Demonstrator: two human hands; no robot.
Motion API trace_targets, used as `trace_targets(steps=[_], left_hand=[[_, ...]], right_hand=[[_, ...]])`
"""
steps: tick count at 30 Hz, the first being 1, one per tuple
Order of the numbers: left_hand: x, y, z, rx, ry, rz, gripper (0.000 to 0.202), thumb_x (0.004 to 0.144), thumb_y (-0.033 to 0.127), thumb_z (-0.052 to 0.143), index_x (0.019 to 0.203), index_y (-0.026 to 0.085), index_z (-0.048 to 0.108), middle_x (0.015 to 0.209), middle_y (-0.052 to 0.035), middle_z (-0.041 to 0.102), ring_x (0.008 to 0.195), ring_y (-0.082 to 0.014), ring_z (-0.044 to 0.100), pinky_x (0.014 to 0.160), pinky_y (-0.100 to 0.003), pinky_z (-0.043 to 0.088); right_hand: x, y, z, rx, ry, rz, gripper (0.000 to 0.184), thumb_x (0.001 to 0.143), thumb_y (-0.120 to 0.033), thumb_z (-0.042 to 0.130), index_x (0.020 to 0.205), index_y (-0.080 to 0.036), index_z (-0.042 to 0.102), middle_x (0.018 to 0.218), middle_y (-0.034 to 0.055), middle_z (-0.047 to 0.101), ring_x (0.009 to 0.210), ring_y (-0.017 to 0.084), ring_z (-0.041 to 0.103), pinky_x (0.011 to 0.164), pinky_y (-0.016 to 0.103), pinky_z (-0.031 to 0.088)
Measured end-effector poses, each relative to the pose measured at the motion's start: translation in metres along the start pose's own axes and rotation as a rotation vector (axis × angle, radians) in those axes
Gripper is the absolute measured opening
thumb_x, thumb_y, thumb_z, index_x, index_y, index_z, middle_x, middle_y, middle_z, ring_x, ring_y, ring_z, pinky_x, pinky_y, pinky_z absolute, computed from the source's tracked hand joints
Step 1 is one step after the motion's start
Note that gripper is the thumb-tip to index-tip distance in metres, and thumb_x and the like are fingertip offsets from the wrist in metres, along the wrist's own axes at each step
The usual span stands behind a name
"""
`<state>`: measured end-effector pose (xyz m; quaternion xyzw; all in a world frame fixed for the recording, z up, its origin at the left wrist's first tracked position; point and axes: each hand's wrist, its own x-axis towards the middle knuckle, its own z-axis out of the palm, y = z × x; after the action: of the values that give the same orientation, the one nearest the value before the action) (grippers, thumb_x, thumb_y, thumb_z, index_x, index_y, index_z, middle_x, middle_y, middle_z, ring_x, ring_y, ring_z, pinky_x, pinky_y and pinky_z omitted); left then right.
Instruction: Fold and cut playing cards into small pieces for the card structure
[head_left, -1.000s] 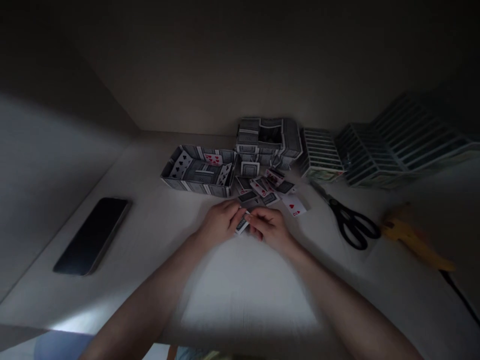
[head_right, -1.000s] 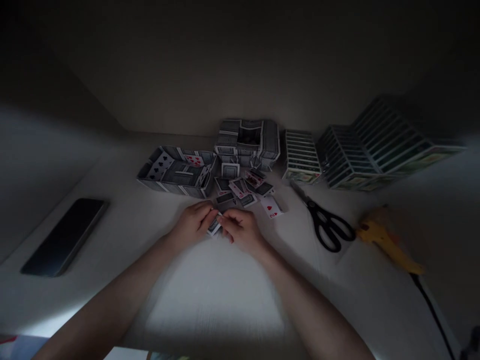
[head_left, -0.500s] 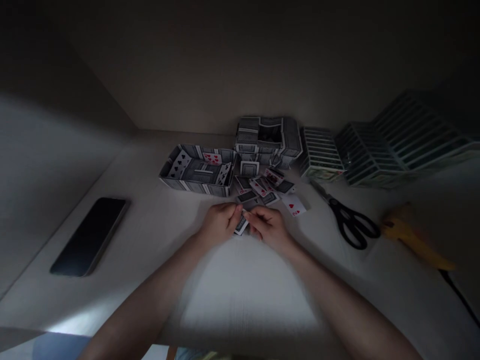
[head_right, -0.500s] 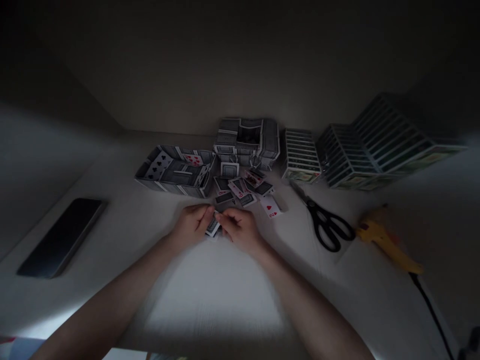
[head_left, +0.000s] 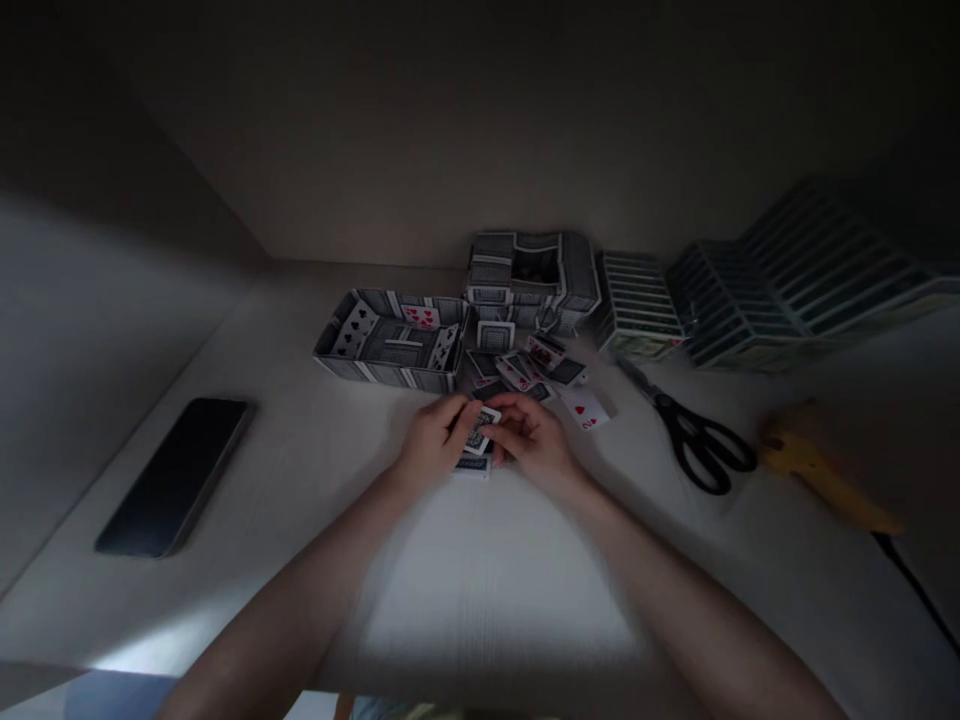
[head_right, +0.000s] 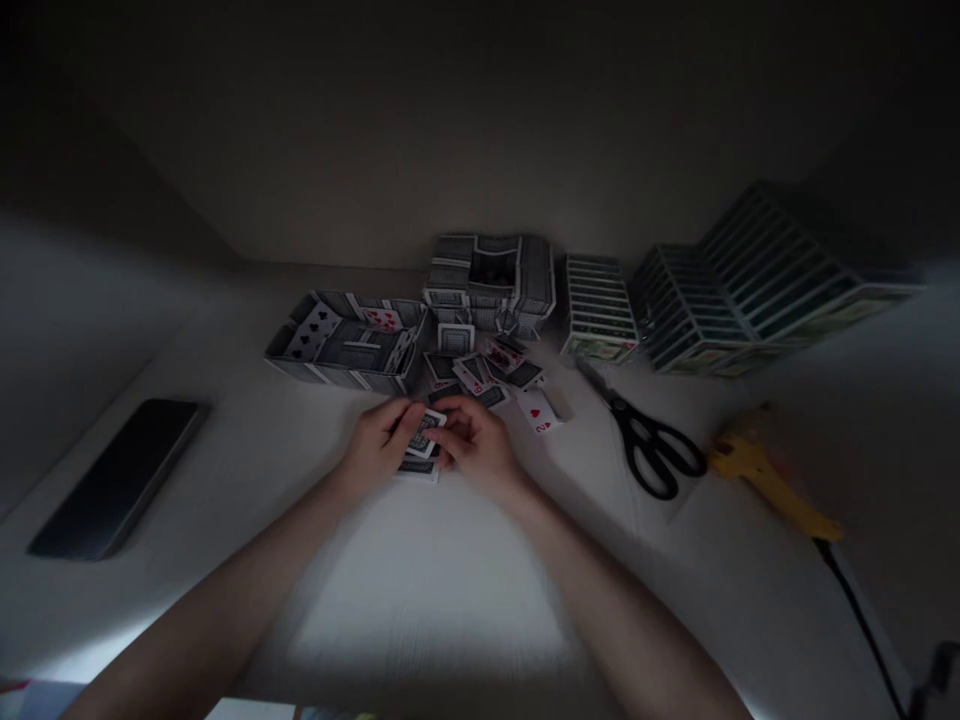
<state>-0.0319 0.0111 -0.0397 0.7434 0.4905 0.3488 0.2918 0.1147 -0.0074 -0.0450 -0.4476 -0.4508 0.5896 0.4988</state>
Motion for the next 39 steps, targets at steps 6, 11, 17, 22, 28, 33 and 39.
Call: trace_targets(steps=[6, 11, 17, 22, 28, 33, 39], left_hand=[[-0.002, 0.004, -0.005, -0.056, -0.112, 0.198, 0.043, 0.074, 0.033, 0.06, 0.114, 0.021, 0.048, 0.103, -0.0059, 0.057, 0.094, -0.0175, 0.055, 0.08, -0.03, 0.045], [-0.002, 0.009, -0.004, 0.069, -0.143, 0.231, 0.074, 0.063, 0.034, 0.07, 0.127, 0.024, 0.036, 0.121, -0.0087, 0.043, 0.111, -0.0232, 0.046, 0.092, -0.037, 0.043], [-0.002, 0.007, -0.001, 0.152, -0.1, 0.268, 0.06, 0.068, 0.027, 0.067, 0.122, 0.024, 0.041, 0.121, -0.0086, 0.041, 0.113, -0.0234, 0.045, 0.091, -0.038, 0.044], [-0.003, 0.006, -0.001, 0.176, -0.066, 0.273, 0.053, 0.068, 0.032, 0.066, 0.116, 0.024, 0.045, 0.117, -0.0084, 0.044, 0.108, -0.0237, 0.048, 0.088, -0.038, 0.046], [-0.003, 0.006, -0.002, 0.149, -0.018, 0.281, 0.049, 0.068, 0.033, 0.067, 0.111, 0.022, 0.048, 0.114, -0.0082, 0.045, 0.108, -0.0222, 0.048, 0.089, -0.036, 0.044], [-0.003, 0.006, -0.002, 0.126, 0.016, 0.292, 0.048, 0.067, 0.032, 0.067, 0.11, 0.022, 0.048, 0.112, -0.0073, 0.045, 0.107, -0.0209, 0.047, 0.089, -0.035, 0.044], [-0.002, 0.005, -0.003, 0.079, -0.001, 0.289, 0.049, 0.065, 0.034, 0.069, 0.108, 0.024, 0.049, 0.11, -0.007, 0.045, 0.106, -0.0222, 0.047, 0.089, -0.038, 0.044]], right_hand=[[0.003, -0.007, -0.004, 0.05, 0.078, -0.013, 0.03, 0.066, -0.032, 0.067, 0.087, -0.021, 0.049, 0.053, -0.0091, 0.055, 0.034, 0.006, 0.047, 0.034, 0.018, 0.036], [0.002, -0.003, -0.006, -0.053, 0.163, -0.088, 0.031, 0.066, -0.029, 0.068, 0.088, -0.021, 0.048, 0.058, -0.0082, 0.056, 0.036, 0.005, 0.045, 0.035, 0.017, 0.033], [0.002, -0.002, -0.006, -0.105, 0.149, -0.083, 0.033, 0.067, -0.03, 0.067, 0.089, -0.022, 0.044, 0.056, -0.0076, 0.055, 0.039, 0.007, 0.046, 0.037, 0.018, 0.036], [0.002, -0.002, -0.007, -0.149, 0.142, -0.077, 0.034, 0.067, -0.035, 0.066, 0.089, -0.022, 0.044, 0.058, -0.0062, 0.056, 0.043, 0.008, 0.048, 0.041, 0.02, 0.039], [0.003, -0.006, -0.008, -0.126, 0.116, -0.076, 0.027, 0.065, -0.036, 0.068, 0.078, -0.02, 0.051, 0.061, -0.0037, 0.056, 0.051, 0.009, 0.051, 0.045, 0.02, 0.04], [0.003, -0.014, -0.012, -0.077, 0.079, -0.012, 0.023, 0.068, -0.04, 0.065, 0.073, -0.019, 0.058, 0.058, -0.0029, 0.056, 0.052, 0.01, 0.053, 0.049, 0.023, 0.044], [0.005, -0.015, -0.015, 0.003, 0.024, 0.073, 0.021, 0.067, -0.038, 0.066, 0.074, -0.018, 0.065, 0.063, -0.0009, 0.064, 0.059, 0.012, 0.06, 0.061, 0.027, 0.05]])
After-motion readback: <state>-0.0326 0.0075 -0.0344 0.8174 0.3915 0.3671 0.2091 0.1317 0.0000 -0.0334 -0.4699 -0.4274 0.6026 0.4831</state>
